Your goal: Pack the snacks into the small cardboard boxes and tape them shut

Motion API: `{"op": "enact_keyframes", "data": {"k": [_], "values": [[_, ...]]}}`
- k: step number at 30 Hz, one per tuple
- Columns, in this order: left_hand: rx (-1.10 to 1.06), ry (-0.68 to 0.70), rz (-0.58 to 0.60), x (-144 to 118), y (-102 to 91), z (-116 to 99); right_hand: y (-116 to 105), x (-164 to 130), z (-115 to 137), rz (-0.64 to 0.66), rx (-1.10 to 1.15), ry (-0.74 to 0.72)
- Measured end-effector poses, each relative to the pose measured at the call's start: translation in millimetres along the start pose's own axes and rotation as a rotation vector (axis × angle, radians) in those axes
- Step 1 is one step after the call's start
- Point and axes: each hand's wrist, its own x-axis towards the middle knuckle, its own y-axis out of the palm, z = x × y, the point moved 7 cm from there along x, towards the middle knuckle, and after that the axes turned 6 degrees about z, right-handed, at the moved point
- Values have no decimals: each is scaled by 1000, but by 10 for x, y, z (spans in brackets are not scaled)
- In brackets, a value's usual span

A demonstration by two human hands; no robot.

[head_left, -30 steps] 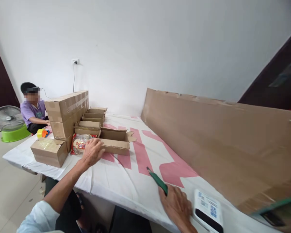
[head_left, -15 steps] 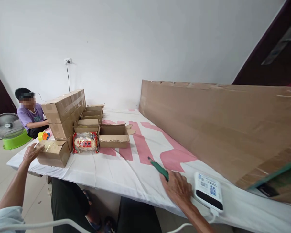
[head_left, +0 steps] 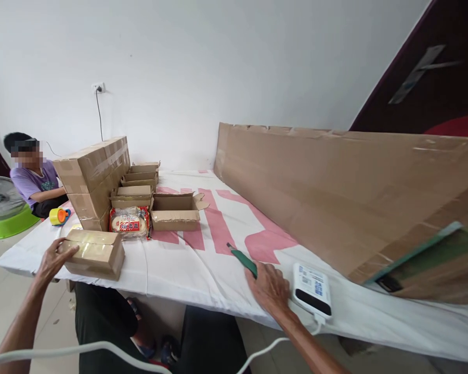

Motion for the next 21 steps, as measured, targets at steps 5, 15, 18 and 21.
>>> {"op": "enact_keyframes", "data": {"k": [5,15,18,21], "values": [[65,114,49,-483,718,-506,-5,12,-4,13,25,16],[-41,290,143,-981,1460,-1117,-44,-37,-25,-66,26,-32],[-191,297,178,-921,1444,-1090,-161,-50,75,-166,138,-107],[-371,258,223,-851,1435,-1020,-352,-113,416,-210,495,-300]]}}
